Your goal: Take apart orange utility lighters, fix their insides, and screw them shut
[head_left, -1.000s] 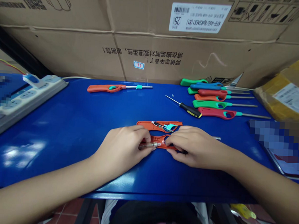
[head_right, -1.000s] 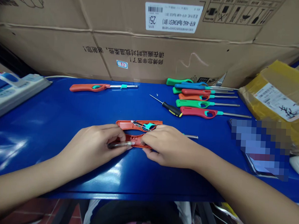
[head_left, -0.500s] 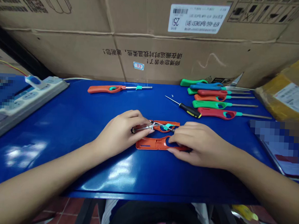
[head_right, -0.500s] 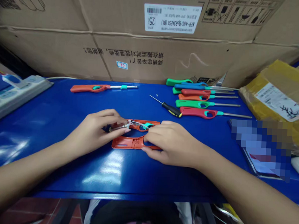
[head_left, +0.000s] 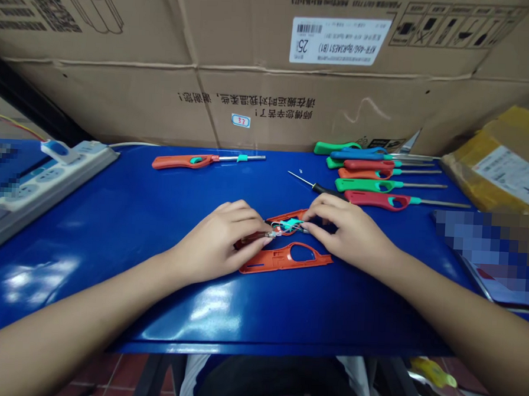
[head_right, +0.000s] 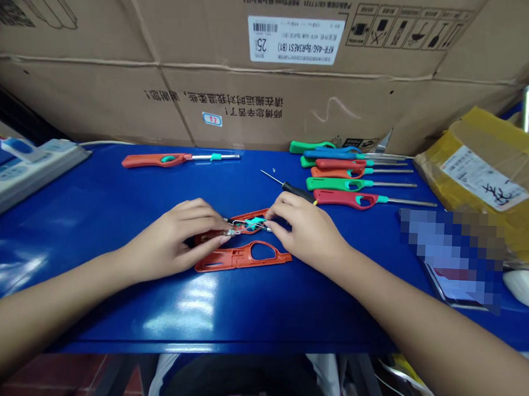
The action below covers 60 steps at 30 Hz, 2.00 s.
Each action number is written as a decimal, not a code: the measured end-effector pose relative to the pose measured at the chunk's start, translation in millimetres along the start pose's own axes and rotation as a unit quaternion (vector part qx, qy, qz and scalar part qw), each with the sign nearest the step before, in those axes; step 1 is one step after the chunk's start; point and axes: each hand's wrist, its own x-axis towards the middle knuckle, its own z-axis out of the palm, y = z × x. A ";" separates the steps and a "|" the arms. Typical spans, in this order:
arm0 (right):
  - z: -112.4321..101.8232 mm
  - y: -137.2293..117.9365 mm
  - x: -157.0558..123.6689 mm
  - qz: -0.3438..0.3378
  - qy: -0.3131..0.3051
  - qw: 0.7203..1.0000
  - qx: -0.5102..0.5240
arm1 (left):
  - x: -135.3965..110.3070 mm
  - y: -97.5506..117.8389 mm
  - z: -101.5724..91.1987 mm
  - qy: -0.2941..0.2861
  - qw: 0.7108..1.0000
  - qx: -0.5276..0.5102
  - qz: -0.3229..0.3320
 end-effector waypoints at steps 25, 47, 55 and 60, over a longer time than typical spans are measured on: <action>-28.9 -5.6 -3.2 0.027 0.046 0.997 -0.047 | -1.8 -0.3 -2.1 0.000 0.999 0.046 -0.022; -12.9 -18.8 -7.3 -0.076 -0.048 0.996 0.026 | -0.9 2.6 0.4 -0.023 0.999 -0.002 -0.049; -12.8 -16.9 -5.6 -0.093 -0.084 0.992 0.000 | -2.9 3.4 0.1 -0.032 0.998 0.016 -0.044; -10.6 -12.9 -3.6 -0.096 -0.068 0.993 -0.013 | -3.8 3.4 2.6 -0.046 0.998 0.021 -0.047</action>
